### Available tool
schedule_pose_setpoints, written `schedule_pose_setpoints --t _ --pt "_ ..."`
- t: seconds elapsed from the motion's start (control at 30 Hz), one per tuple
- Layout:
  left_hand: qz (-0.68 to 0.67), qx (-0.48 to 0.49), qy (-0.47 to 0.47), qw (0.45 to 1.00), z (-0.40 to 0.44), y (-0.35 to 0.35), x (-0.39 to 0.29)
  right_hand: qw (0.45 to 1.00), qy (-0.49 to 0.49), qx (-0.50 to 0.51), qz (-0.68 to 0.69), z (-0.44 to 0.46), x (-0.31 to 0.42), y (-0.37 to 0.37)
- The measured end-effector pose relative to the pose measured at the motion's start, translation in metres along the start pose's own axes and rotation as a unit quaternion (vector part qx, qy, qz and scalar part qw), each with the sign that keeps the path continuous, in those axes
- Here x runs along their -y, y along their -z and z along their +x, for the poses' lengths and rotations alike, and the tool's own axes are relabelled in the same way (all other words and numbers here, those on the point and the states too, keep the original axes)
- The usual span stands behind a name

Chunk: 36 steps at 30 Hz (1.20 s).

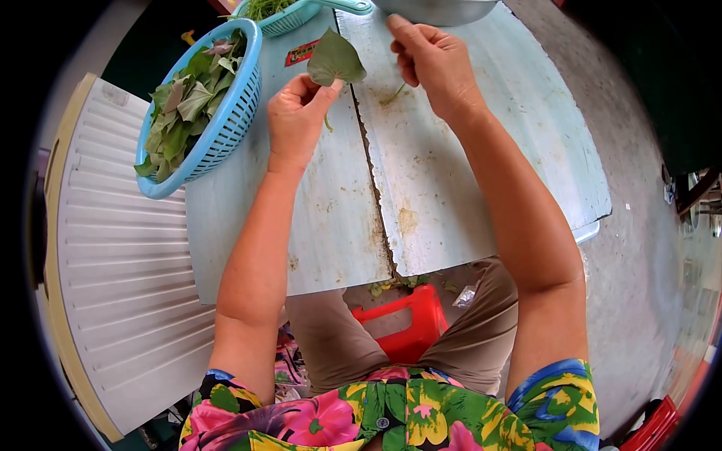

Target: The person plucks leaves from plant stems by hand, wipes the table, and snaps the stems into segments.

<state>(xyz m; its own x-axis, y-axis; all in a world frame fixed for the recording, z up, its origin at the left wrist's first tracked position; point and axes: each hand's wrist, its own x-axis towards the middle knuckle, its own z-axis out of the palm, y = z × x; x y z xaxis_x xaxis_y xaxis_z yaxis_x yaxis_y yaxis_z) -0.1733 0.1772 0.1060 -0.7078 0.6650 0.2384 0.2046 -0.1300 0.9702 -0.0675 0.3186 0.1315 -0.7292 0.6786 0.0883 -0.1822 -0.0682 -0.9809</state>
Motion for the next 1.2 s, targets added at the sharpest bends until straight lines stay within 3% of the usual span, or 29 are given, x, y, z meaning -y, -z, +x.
schedule_pose_setpoints --t 0.07,0.13,0.17,0.3,0.37,0.4,0.47,0.5,0.57,0.97,1.07,1.2 --pt "0.128 -0.064 -0.076 0.987 -0.002 -0.003 -0.001 0.993 0.011 0.055 -0.103 -0.011 0.002 -0.011" --pt "0.172 -0.07 -0.106 0.977 -0.005 -0.004 -0.002 0.979 0.068 0.104 -0.162 -0.015 -0.006 -0.017" --pt "0.215 -0.076 -0.137 0.964 -0.005 -0.004 -0.002 0.965 0.123 0.115 -0.203 -0.016 -0.012 -0.019" --pt "0.259 -0.076 -0.166 0.949 -0.006 -0.006 -0.002 0.951 0.132 0.108 -0.257 -0.016 -0.016 -0.022" --pt "0.193 -0.061 -0.073 0.976 -0.008 -0.008 -0.005 0.987 0.004 0.099 -0.125 -0.01 -0.017 -0.017" --pt "0.193 -0.062 -0.073 0.976 -0.007 -0.007 -0.005 0.987 0.005 0.099 -0.125 -0.01 -0.016 -0.017" --pt "0.049 0.003 0.064 0.997 -0.003 -0.002 -0.003 0.994 -0.017 0.095 -0.047 -0.011 -0.014 -0.017" --pt "0.049 0.003 0.064 0.997 -0.001 0.001 -0.001 0.994 -0.017 0.095 -0.047 -0.011 -0.015 -0.017" --pt "-0.178 0.075 0.151 0.97 0.001 0.005 0.001 0.994 -0.029 0.105 0.003 -0.009 -0.015 -0.016" --pt "-0.368 0.159 0.249 0.881 0.001 0.009 0.007 0.986 -0.058 0.15 0.032 -0.009 -0.016 -0.015" --pt "-0.341 0.136 0.186 0.911 0.002 0.007 0.004 0.987 -0.066 0.146 0.017 -0.009 -0.015 -0.015" --pt "-0.307 0.084 0.179 0.931 0.003 0.007 0.007 0.988 -0.069 0.138 0.008 -0.009 -0.016 -0.016"
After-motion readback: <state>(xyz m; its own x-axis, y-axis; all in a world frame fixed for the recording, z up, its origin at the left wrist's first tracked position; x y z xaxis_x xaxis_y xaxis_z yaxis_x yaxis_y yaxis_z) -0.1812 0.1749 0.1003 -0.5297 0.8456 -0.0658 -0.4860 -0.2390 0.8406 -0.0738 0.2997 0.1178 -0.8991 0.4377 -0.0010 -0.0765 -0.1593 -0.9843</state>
